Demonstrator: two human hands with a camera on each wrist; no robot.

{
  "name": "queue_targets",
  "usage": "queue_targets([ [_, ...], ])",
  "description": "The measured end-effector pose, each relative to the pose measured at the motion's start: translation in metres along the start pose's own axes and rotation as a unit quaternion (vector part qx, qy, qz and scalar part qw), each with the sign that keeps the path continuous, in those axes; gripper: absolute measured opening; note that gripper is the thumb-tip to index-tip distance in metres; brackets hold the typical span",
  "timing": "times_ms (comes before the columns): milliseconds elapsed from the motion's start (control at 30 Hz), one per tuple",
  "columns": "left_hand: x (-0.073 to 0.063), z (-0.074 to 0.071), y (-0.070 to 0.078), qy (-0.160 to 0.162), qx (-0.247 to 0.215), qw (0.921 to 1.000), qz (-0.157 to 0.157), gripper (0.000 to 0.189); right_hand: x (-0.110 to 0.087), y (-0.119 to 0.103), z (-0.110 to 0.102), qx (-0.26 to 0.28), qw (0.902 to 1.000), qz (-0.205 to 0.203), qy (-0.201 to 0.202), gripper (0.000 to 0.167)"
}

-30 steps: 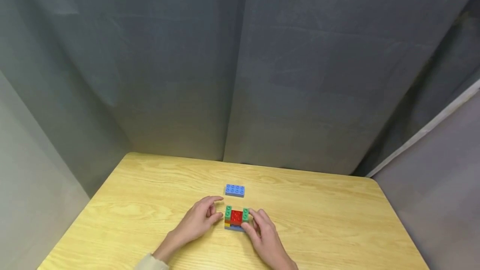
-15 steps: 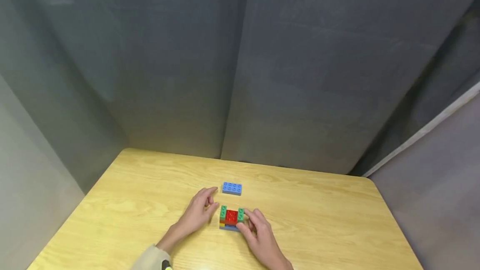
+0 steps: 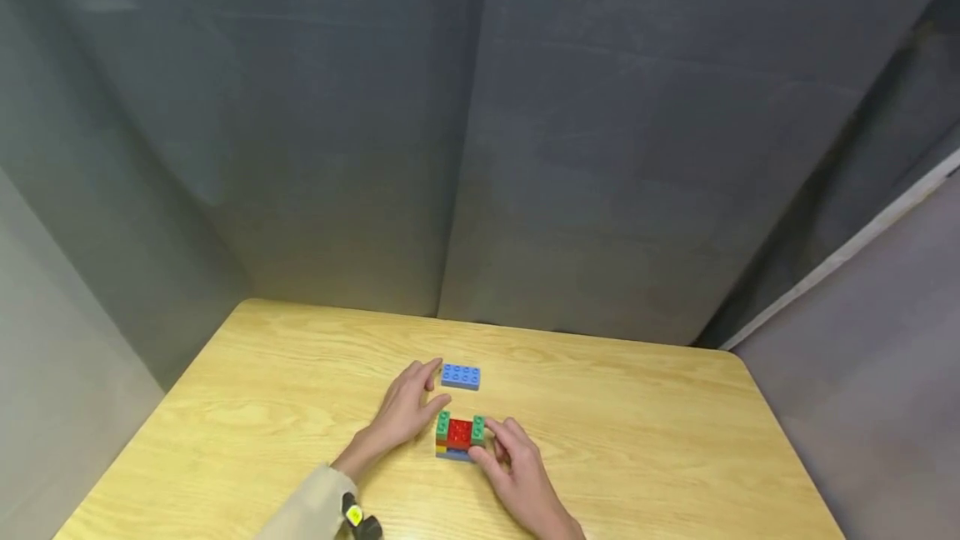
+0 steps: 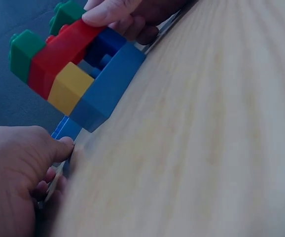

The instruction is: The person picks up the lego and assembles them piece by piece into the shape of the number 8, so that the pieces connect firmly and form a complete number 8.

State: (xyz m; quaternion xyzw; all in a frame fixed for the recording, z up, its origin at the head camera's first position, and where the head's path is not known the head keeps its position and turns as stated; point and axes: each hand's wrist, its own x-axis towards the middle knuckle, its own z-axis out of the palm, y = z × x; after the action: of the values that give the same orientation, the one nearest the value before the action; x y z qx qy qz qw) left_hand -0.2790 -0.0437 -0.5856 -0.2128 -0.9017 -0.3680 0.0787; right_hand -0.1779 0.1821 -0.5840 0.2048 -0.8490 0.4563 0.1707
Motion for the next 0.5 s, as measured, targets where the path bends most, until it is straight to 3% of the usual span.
queue_targets([
  [500, 0.015, -0.001, -0.005, -0.017, 0.020, 0.9996, -0.004, 0.060, 0.004, 0.001, 0.002, 0.000, 0.9999, -0.010, -0.005, 0.036],
])
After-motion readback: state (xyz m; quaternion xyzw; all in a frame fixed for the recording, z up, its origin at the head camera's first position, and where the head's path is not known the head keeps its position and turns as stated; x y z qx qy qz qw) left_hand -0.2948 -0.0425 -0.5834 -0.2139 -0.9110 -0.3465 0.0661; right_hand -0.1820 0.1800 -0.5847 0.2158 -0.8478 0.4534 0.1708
